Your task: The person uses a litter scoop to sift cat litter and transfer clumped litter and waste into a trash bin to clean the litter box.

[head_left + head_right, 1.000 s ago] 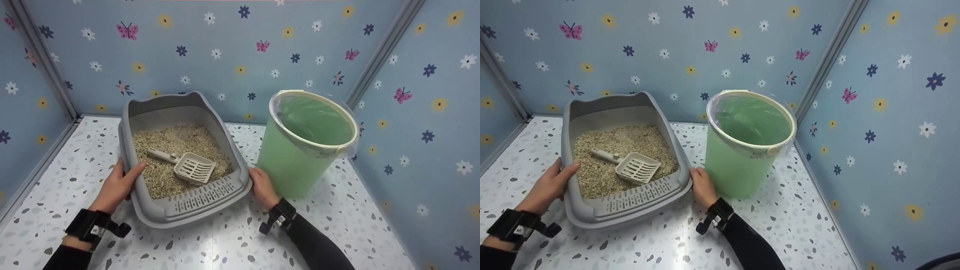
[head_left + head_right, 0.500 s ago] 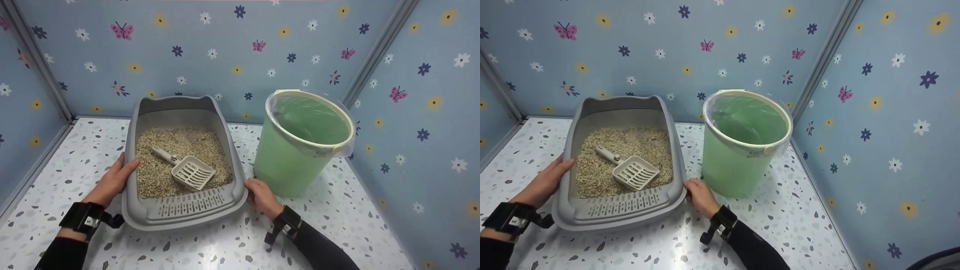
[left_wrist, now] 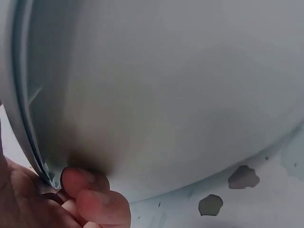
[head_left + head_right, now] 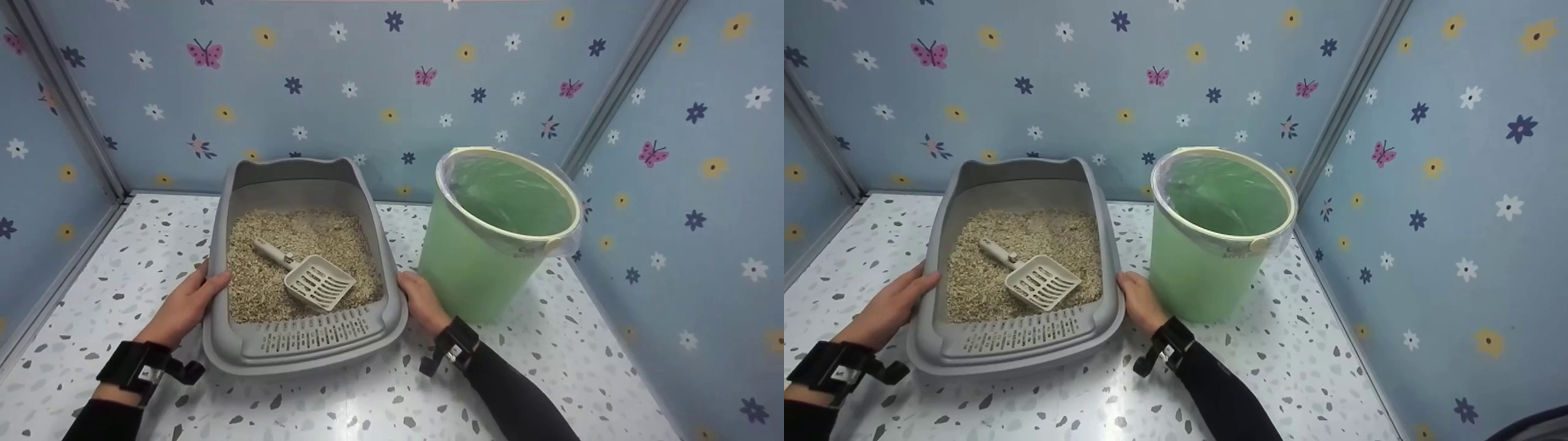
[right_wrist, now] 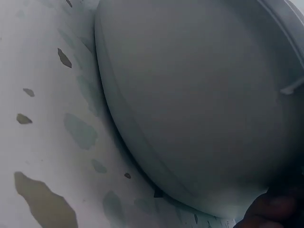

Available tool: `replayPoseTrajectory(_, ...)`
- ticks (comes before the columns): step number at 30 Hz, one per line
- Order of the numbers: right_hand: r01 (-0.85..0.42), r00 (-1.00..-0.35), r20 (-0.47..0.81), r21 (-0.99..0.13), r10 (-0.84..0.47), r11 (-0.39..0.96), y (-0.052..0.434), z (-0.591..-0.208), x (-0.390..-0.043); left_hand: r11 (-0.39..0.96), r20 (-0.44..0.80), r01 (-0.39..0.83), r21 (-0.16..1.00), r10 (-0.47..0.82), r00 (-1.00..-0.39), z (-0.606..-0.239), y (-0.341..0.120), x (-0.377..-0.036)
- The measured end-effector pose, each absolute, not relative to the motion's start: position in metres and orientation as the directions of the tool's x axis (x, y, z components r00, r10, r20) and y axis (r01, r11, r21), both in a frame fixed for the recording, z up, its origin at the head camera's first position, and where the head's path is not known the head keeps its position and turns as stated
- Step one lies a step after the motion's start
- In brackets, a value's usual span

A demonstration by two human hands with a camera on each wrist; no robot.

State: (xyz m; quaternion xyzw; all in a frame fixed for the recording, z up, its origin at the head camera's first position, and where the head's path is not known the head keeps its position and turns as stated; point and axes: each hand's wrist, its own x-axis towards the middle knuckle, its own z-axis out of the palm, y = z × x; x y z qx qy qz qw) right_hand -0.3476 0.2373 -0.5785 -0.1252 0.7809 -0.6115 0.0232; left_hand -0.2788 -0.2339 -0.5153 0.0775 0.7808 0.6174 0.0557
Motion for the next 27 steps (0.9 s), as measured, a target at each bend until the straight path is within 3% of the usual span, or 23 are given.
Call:
replayPoseTrajectory(12, -0.044, -0.978, 0.026, -0.996, -0.208, 0.08, 0.232, -0.538, -0.279, 0.283, -0.012, 0.042, 0.958, 0.186, -0.982, -0.521, -0.222, -0.292)
replayPoseTrajectory(21, 0.016, -0.971, -0.022, -1.0, -0.239, 0.024, 0.238, -0.536, -0.266, 0.278, -0.016, 0.046, 0.959, 0.216, -0.976, -0.521, -0.22, -0.289)
replayPoseTrajectory(27, -0.015, -0.972, 0.018, -1.0, -0.234, -0.011, 0.243, -0.538, -0.258, 0.278, 0.006, 0.072, 0.958, 0.231, -0.973, -0.522, -0.216, -0.285)
